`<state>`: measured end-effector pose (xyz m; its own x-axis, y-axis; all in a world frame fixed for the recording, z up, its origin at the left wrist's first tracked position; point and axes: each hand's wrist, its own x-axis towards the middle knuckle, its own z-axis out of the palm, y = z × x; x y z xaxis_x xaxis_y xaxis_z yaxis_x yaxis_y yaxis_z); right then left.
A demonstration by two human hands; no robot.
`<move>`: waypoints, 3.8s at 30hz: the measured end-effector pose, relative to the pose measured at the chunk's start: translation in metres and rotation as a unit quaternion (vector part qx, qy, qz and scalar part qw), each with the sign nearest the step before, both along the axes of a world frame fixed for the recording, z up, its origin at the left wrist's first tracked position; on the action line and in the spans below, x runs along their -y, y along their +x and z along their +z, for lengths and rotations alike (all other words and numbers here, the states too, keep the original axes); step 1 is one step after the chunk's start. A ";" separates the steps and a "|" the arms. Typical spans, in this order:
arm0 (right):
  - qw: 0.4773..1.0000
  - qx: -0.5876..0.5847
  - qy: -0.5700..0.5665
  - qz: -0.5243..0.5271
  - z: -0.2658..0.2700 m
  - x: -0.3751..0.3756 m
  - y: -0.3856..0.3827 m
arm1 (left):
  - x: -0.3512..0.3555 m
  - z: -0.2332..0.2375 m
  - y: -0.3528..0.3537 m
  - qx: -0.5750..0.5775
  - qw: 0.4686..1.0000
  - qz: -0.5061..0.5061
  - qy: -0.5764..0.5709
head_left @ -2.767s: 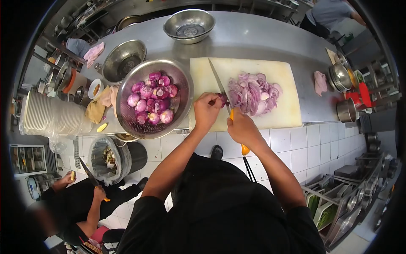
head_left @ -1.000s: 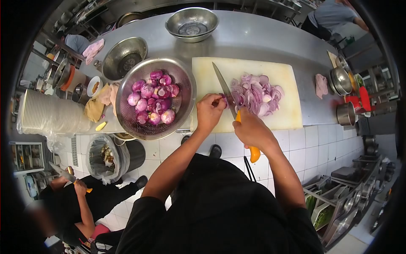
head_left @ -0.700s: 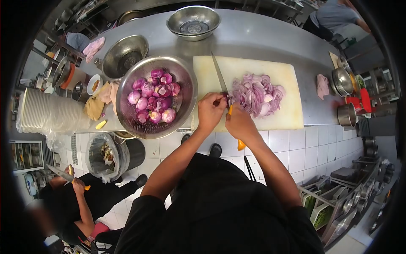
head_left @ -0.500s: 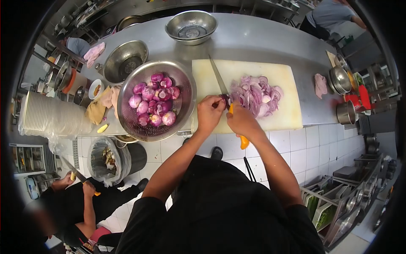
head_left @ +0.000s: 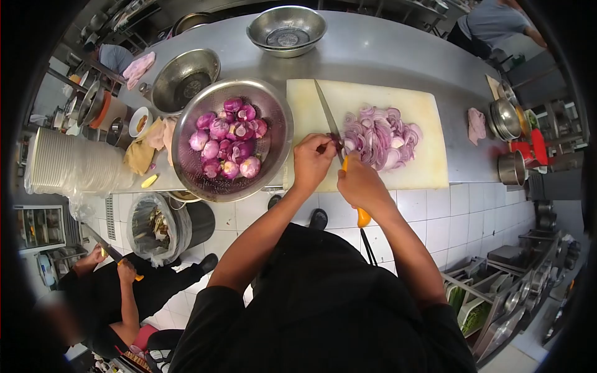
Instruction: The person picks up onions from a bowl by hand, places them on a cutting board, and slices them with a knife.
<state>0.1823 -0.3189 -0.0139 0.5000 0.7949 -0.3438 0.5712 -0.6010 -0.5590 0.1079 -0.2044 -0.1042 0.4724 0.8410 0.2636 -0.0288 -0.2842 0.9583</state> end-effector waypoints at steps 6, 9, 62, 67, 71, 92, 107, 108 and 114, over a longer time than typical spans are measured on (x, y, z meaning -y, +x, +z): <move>0.999 0.001 0.033 -0.022 -0.025 -0.014 0.007 | 0.001 -0.006 0.000 -0.015 1.000 -0.005 0.011; 0.996 -0.086 -0.008 -0.031 0.025 -0.008 0.008 | -0.003 -0.011 0.001 -0.001 1.000 -0.006 -0.006; 0.988 -0.136 -0.063 -0.042 0.058 -0.003 0.008 | 0.000 -0.001 0.000 -0.029 0.999 0.004 0.031; 0.986 -0.136 -0.088 -0.039 0.073 0.002 0.005 | 0.001 -0.002 0.001 -0.019 1.000 0.001 -0.003; 0.985 -0.140 -0.091 -0.043 0.074 0.001 0.003 | 0.001 0.002 0.000 -0.030 0.999 0.003 0.019; 0.999 -0.039 -0.019 -0.018 0.010 -0.005 0.001 | 0.000 -0.006 0.001 -0.012 1.000 0.010 0.011; 0.989 -0.114 0.057 -0.077 -0.027 -0.001 0.030 | 0.004 -0.002 0.011 -0.075 0.992 -0.001 0.099; 0.991 -0.094 0.067 -0.073 -0.033 0.004 0.035 | 0.007 -0.006 0.009 -0.085 0.991 -0.001 0.108; 0.989 -0.064 0.105 -0.085 -0.015 0.015 0.027 | 0.015 0.019 -0.007 -0.109 0.983 -0.018 0.145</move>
<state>0.2092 -0.3338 -0.0290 0.5950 0.7640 -0.2497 0.3891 -0.5456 -0.7423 0.1005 -0.2193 -0.0853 0.5729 0.7268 0.3788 0.1539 -0.5493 0.8213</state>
